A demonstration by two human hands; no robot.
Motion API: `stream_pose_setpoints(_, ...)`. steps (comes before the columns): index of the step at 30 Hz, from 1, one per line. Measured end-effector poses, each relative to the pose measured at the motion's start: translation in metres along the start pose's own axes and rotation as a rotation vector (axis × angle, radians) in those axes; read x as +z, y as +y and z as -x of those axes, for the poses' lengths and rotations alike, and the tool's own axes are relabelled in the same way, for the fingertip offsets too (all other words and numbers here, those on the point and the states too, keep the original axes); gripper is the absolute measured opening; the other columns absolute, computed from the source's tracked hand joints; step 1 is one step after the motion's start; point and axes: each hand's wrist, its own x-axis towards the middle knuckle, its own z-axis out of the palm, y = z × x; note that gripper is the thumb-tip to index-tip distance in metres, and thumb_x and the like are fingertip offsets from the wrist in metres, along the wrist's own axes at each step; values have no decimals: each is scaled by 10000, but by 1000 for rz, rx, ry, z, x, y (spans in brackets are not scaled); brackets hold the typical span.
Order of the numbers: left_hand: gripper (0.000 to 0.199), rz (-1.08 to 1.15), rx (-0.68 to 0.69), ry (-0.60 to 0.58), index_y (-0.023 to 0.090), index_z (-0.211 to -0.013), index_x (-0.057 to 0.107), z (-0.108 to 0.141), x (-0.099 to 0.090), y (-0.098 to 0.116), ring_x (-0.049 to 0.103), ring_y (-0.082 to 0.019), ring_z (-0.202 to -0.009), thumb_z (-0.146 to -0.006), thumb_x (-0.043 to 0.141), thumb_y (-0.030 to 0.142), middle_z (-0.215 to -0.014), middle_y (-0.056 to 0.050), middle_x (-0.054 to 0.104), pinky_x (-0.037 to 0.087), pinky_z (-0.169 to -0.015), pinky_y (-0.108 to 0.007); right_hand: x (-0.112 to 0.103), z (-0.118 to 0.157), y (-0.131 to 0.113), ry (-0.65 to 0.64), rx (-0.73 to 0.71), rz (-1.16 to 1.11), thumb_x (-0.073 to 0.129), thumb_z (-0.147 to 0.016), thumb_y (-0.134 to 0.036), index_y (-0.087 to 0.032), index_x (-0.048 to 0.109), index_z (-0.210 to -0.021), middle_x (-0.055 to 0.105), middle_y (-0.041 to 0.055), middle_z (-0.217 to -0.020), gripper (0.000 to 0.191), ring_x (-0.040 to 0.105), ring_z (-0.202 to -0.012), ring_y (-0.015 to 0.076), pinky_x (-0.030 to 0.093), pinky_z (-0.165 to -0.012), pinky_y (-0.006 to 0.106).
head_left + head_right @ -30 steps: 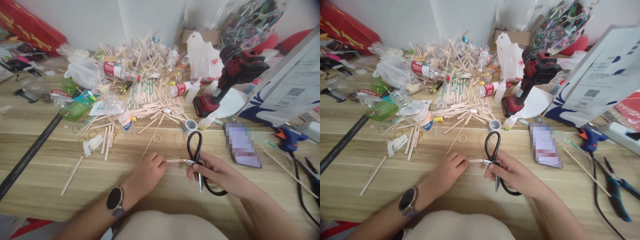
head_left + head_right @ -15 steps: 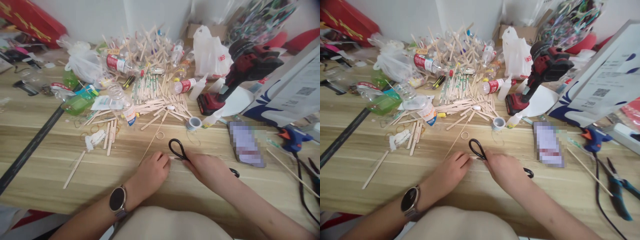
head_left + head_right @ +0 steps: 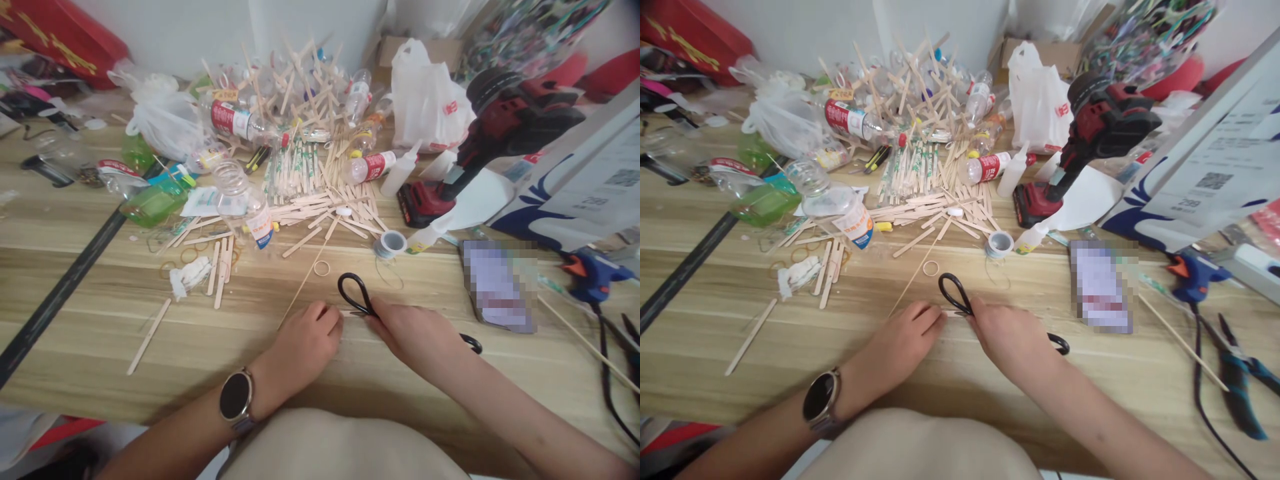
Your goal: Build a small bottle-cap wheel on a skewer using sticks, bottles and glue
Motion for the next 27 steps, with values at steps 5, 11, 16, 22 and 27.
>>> stream_pose_setpoints(5, 222, -7, 6, -28, 67, -1115, 614, -1, -2, 0, 588, -231, -947, -950, 478, 123, -1076, -117, 653, 557, -751, -333, -4, -1, -3, -27, 5, 24, 477, -961, -260, -193, 631, -1049, 766, 106, -828, 189, 745, -731, 305, 480, -528, 324)
stream_pose_setpoints(11, 278, 98, -39, -133, 63, -1182, 587, 3, -15, -8, 587, -232, -1039, -945, 440, 61, -1172, -128, 623, 543, -878, -349, -4, -5, -3, -24, -9, 45, 483, -955, -244, -170, 634, -1024, 753, 124, -812, 181, 740, -723, 311, 504, -552, 344)
stream_pose_setpoints(16, 312, 159, -74, -113, 81, -1187, 587, 9, -18, -16, 578, -217, -1070, -941, 406, 22, -1191, -111, 609, 526, -920, -347, -8, -7, -4, -28, -33, 71, 488, -953, -246, -165, 637, -1004, 751, 123, -849, 178, 740, -745, 300, 527, -577, 349)
stream_pose_setpoints(22, 248, 63, 22, -133, 59, -1122, 624, 4, -18, -7, 570, -252, -1090, -946, 451, 80, -1191, -131, 624, 535, -905, -360, -11, -7, -7, -26, -56, 132, 482, -951, -199, -154, 638, -1013, 750, 126, -818, 174, 744, -746, 295, 549, -599, 361)
stream_pose_setpoints(27, 245, -7, 51, -137, 66, -1074, 653, 1, -15, 0, 601, -245, -1024, -944, 446, 75, -1214, -142, 628, 558, -838, -353, -13, -6, -9, -49, -83, 187, 450, -916, -59, -123, 638, -1008, 745, 144, -800, 219, 748, -745, 298, 555, -583, 352)
